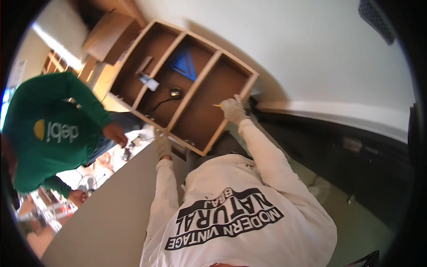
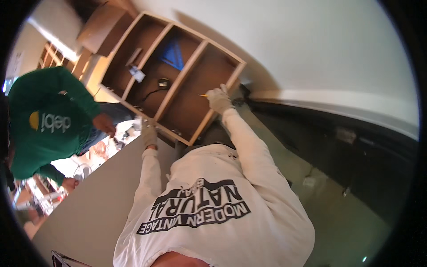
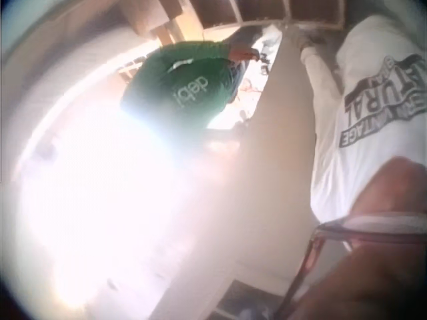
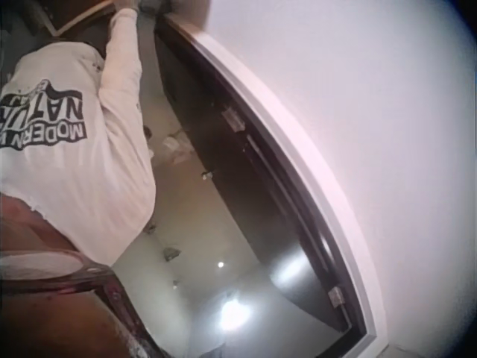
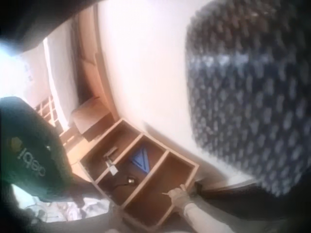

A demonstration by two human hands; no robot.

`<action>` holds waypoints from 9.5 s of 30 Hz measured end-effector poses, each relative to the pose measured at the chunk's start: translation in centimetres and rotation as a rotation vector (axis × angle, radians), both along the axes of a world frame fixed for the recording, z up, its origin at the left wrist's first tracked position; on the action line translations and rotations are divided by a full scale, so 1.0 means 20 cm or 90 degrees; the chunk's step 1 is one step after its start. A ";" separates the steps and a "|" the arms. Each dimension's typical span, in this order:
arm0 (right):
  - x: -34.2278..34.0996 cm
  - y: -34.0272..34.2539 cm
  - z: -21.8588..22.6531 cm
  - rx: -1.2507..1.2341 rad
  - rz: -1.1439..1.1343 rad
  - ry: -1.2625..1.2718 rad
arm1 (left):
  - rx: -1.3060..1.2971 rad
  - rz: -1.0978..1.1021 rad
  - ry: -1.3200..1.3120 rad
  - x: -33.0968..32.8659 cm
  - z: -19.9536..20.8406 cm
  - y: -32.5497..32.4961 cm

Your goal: The person measures and marks a wooden cabinet using a set square and a pencil. They then use a tape measure to measure the interior width of the cabinet.

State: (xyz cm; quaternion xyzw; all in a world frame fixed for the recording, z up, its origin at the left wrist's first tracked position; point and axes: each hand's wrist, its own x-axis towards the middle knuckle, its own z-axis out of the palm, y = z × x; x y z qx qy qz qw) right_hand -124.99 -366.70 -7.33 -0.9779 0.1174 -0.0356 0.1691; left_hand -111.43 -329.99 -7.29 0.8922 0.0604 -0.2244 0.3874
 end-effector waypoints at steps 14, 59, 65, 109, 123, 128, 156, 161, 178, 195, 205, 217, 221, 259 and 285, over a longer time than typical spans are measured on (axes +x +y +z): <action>1.20 -0.59 0.32 0.219 0.061 -0.218 | 0.191 0.321 0.034 -0.18 0.04 -0.42; 1.73 -0.75 0.00 -0.218 0.464 0.085 | 0.452 0.541 0.048 -0.32 -0.31 -0.59; 1.73 -0.76 0.02 -0.224 0.455 0.086 | 0.326 0.586 -0.154 -0.27 -0.25 -0.61; 1.73 -0.79 -0.04 -0.232 0.459 0.054 | 0.549 0.475 -0.037 -0.22 -0.15 -0.63; 1.73 -0.79 -0.06 -0.230 0.459 0.054 | 0.510 0.459 0.039 -0.19 -0.11 -0.61; 1.73 -0.80 -0.07 -0.197 0.464 0.004 | 0.443 0.470 -0.091 -0.18 -0.06 -0.61; 1.71 -0.83 -0.12 -0.230 0.437 0.042 | -0.621 0.438 0.263 0.09 0.51 -0.84; 1.70 -0.82 -0.13 -0.219 0.431 0.067 | -0.578 0.379 0.423 -0.52 0.56 -0.54; 1.72 -0.83 -0.13 -0.197 0.444 -0.062 | -0.397 0.149 0.631 -0.19 0.41 -0.49; 1.73 -0.83 -0.10 -0.189 0.459 -0.010 | -0.190 0.101 0.619 -0.29 0.26 -0.59; 1.73 -0.84 -0.11 -0.177 0.446 0.011 | 0.231 -0.015 -0.165 0.20 0.50 -1.23; 1.74 -0.84 -0.10 -0.198 0.446 -0.001 | 0.227 0.075 0.147 0.98 -0.23 -1.53; 1.74 -0.83 -0.08 -0.194 0.448 0.040 | 0.248 0.024 0.089 0.94 -0.26 -1.50; 1.74 -0.81 -0.04 -0.191 0.453 -0.005 | 0.314 0.092 0.056 1.80 -0.04 -0.62; 1.74 -0.79 0.00 -0.235 0.460 0.004 | 0.270 0.193 0.117 1.77 -0.34 -0.69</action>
